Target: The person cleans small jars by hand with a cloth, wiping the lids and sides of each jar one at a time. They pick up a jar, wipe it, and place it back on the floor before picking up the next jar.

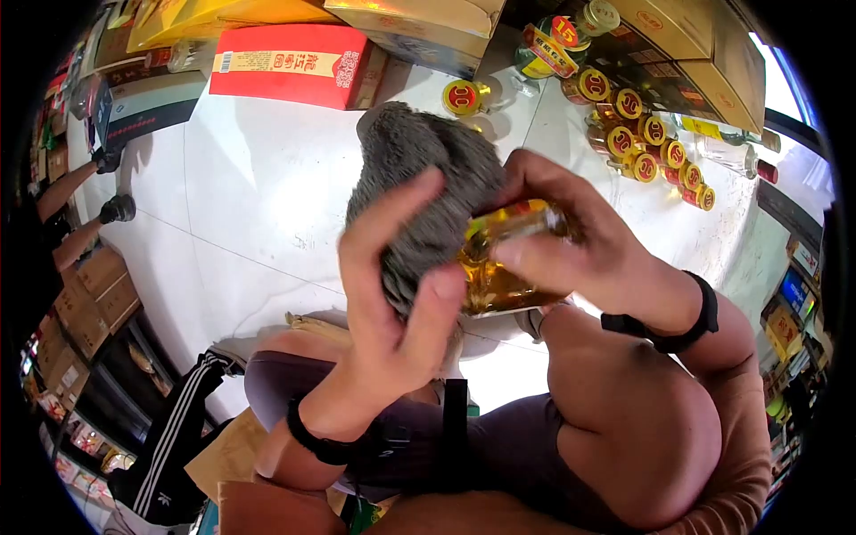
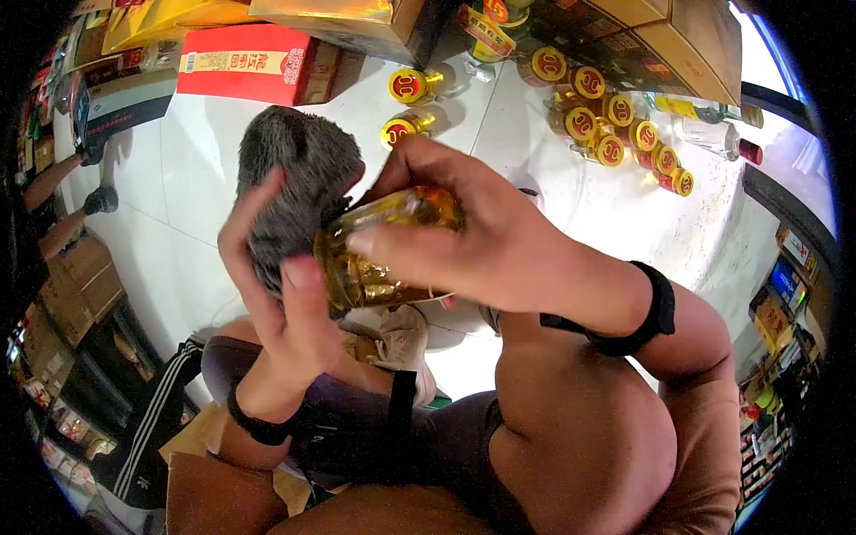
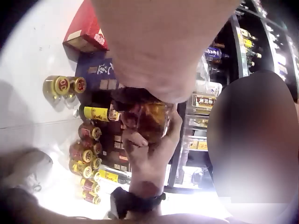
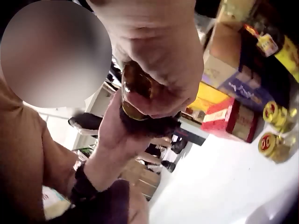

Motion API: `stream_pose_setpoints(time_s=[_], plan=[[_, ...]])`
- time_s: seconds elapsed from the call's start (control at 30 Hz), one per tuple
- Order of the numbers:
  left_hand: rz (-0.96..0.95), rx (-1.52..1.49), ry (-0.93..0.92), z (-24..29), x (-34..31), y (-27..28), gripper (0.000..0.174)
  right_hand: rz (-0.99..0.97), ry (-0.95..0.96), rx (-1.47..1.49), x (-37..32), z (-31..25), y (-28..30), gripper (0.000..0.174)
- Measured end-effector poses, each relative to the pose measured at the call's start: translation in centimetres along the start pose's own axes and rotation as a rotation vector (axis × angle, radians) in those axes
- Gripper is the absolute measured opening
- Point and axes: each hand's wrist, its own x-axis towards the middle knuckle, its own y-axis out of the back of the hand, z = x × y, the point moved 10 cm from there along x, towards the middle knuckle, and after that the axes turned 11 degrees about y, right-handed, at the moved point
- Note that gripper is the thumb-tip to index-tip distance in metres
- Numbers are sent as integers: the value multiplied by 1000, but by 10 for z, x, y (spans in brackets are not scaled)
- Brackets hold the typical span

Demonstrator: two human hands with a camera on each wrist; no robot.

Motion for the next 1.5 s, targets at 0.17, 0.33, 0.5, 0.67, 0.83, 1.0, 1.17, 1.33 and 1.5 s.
stream_pose_setpoints(time_s=[0.17,0.33,0.5,0.67,0.83,1.0,1.17,1.33,1.5], plan=[[165,-755,783,-65,-7,-6,37,-276,695,-791,-7,-62,-37,58],[90,-997,1118,-89,-31,-26,50,-442,1054,-1124,-25,-67,-63,47],[197,-1014,1082,-87,-33,-17,53,-391,1131,-942,-26,-66,-60,44],[187,-249,111,-11,-6,20,54,-95,197,-169,6,-20,-22,64],[-9,387,-47,8,-15,14,51,-32,-172,121,1,22,-25,59],[263,-1128,1008,-87,-36,-15,34,-331,794,-987,-13,-49,-56,62],[162,-1136,1093,-83,-35,-22,33,-319,940,-899,-13,-46,-48,64],[277,-1013,985,-74,-26,-5,30,-121,1221,-1050,-24,-60,-50,55],[244,-1013,992,-77,-33,-9,29,-103,1405,-1245,-35,-60,-68,22]])
